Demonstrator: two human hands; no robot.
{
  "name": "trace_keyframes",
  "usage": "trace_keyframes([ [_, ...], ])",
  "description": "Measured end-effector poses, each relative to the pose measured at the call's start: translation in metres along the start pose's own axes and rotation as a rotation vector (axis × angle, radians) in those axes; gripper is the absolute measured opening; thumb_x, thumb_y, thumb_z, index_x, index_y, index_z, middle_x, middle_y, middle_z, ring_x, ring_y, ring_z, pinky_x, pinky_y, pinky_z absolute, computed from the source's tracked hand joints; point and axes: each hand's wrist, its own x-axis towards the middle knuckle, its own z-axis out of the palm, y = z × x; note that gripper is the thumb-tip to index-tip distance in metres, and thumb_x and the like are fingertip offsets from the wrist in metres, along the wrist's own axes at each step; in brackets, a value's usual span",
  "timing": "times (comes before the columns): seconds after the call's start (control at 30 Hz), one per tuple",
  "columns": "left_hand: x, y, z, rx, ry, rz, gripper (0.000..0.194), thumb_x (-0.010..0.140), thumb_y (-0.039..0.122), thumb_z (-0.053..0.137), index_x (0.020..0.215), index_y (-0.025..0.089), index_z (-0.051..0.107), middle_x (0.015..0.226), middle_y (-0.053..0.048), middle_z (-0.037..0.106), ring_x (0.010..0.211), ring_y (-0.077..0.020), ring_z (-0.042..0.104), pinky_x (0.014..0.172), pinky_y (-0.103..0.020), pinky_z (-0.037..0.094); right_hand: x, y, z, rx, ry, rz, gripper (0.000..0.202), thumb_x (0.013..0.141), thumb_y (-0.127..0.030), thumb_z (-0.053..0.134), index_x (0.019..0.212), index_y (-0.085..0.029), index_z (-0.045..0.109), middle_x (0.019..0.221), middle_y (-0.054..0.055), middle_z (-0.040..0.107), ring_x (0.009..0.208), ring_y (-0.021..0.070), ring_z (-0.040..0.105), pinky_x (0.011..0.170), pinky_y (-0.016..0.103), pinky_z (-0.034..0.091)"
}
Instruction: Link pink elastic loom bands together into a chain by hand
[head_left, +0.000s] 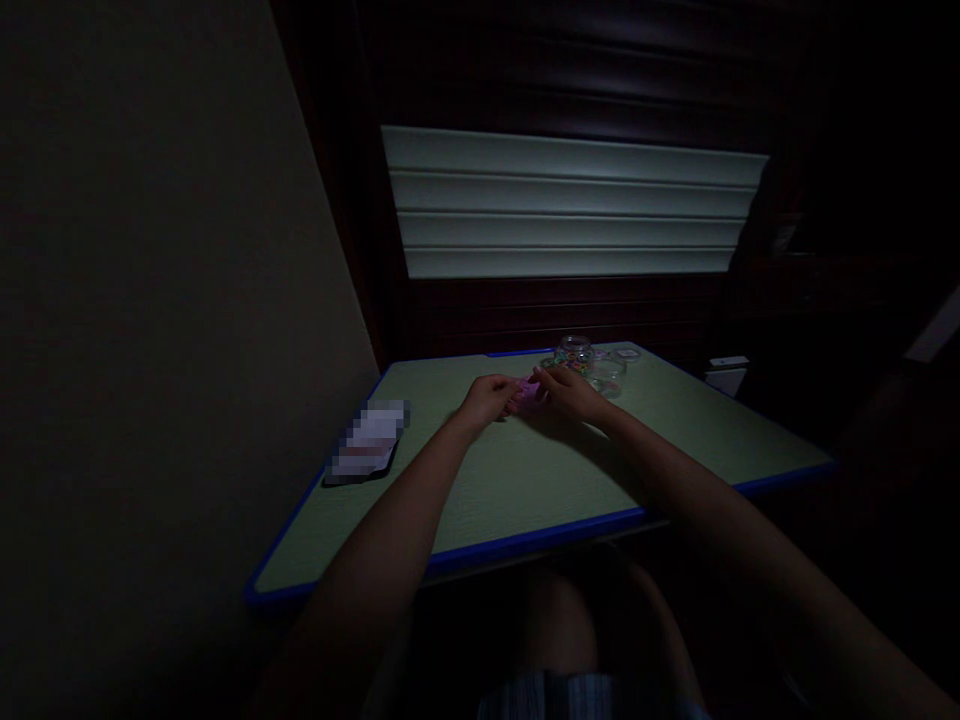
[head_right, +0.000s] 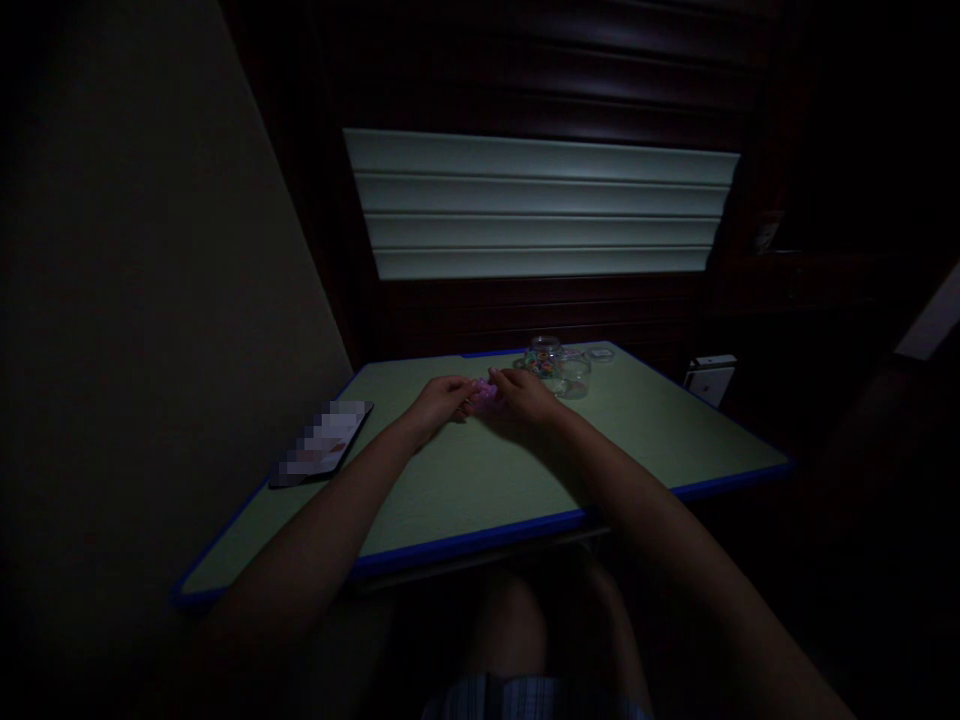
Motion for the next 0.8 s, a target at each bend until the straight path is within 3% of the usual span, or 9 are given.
trace_keyframes([
  [0.3, -0.0030, 0.0027, 0.0004, -0.005, -0.033, 0.023, 0.025, 0.071, 0.039, 0.056, 0.072, 0.014, 0.058, 0.056, -0.001, 0.056, 0.047, -0.0065, 0.049, 0.045, -0.017, 0.036, -0.0013, -0.0020, 0.0009, 0.017, -0.028, -0.014, 0.047, 0.079, -0.053, 0.038, 0.075, -0.012, 0.059, 0.065, 0.002, 0.058, 0.057, 0.0092, 0.051, 0.050, 0.019, 0.037],
  [0.8, -0.0048, 0.0048, 0.0013, 0.001, -0.045, 0.006, 0.026, 0.072, 0.039, 0.056, 0.073, 0.013, 0.058, 0.061, -0.002, 0.058, 0.049, -0.0063, 0.050, 0.044, -0.016, 0.037, -0.0001, 0.0012, -0.0001, 0.010, -0.022, -0.096, 0.027, 0.073, -0.037, 0.054, 0.078, -0.012, 0.062, 0.071, 0.005, 0.062, 0.060, 0.0104, 0.053, 0.055, 0.021, 0.039],
])
